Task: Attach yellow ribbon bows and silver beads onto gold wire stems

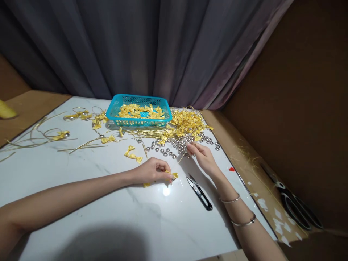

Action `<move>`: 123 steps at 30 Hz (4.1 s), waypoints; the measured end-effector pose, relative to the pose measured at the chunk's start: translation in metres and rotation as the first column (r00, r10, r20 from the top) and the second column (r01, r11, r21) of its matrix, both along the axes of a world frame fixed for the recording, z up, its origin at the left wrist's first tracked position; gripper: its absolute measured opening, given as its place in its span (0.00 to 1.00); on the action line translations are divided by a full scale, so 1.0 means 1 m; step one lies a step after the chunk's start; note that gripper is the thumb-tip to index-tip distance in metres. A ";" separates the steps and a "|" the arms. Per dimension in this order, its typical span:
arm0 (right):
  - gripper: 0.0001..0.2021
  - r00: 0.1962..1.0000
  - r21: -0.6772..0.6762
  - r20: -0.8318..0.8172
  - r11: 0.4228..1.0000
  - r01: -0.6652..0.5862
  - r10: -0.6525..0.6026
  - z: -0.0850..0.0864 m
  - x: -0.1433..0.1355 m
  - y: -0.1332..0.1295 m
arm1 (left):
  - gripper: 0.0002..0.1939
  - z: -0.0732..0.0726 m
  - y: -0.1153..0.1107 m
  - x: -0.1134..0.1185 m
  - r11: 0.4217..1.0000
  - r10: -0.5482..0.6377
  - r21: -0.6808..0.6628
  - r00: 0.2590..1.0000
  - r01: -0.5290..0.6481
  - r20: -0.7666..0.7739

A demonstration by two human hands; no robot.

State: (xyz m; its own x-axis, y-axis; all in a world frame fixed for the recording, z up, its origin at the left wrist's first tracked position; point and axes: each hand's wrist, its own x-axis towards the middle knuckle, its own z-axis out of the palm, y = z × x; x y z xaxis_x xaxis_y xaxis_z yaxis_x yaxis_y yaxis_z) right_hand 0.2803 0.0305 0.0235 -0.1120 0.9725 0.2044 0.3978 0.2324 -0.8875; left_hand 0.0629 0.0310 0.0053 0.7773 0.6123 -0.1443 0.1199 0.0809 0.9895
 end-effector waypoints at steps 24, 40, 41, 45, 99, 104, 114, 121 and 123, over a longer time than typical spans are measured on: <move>0.20 0.950 -0.138 -0.302 0.990 0.042 -0.083 0.006 0.000 0.003 | 0.10 -0.002 0.000 -0.001 0.996 -0.060 0.062 0.998 0.061 -0.026; 0.10 0.885 -0.366 0.136 0.853 -0.373 0.445 0.016 -0.013 -0.020 | 0.10 -0.003 0.001 -0.001 0.997 -0.050 0.050 0.999 0.051 -0.021; 0.13 0.849 -0.328 0.230 0.859 -0.393 0.476 0.017 -0.014 -0.023 | 0.10 -0.003 0.001 -0.001 0.997 -0.054 0.061 0.998 0.056 -0.024; 0.19 0.778 -0.200 0.439 0.893 -0.404 0.450 0.014 -0.018 -0.029 | 0.10 -0.003 0.002 0.000 0.994 -0.060 0.086 0.998 0.063 -0.035; 0.20 0.899 -0.091 -0.339 0.941 -0.326 0.278 0.047 -0.050 -0.012 | 0.13 -0.001 0.005 0.001 0.995 -0.085 -0.055 0.994 0.088 0.066; 0.20 0.854 -0.142 -0.408 0.901 -0.410 0.324 0.058 -0.066 -0.019 | 0.18 -0.001 0.004 0.001 0.998 -0.027 0.056 0.999 0.025 0.021; 0.21 0.798 -0.101 -0.497 0.890 -0.444 0.342 0.068 -0.066 -0.028 | 0.24 0.010 0.007 -0.015 0.640 0.276 0.702 0.946 -0.312 0.168; 0.21 0.826 -0.112 -0.439 0.891 -0.441 0.353 0.072 -0.066 -0.034 | 0.08 0.026 -0.004 -0.007 0.935 0.087 0.343 0.996 -0.093 0.031; 0.21 0.831 -0.111 -0.431 0.893 -0.436 0.353 0.071 -0.067 -0.033 | 0.07 0.023 -0.007 -0.005 0.971 0.005 0.241 1.000 -0.005 0.000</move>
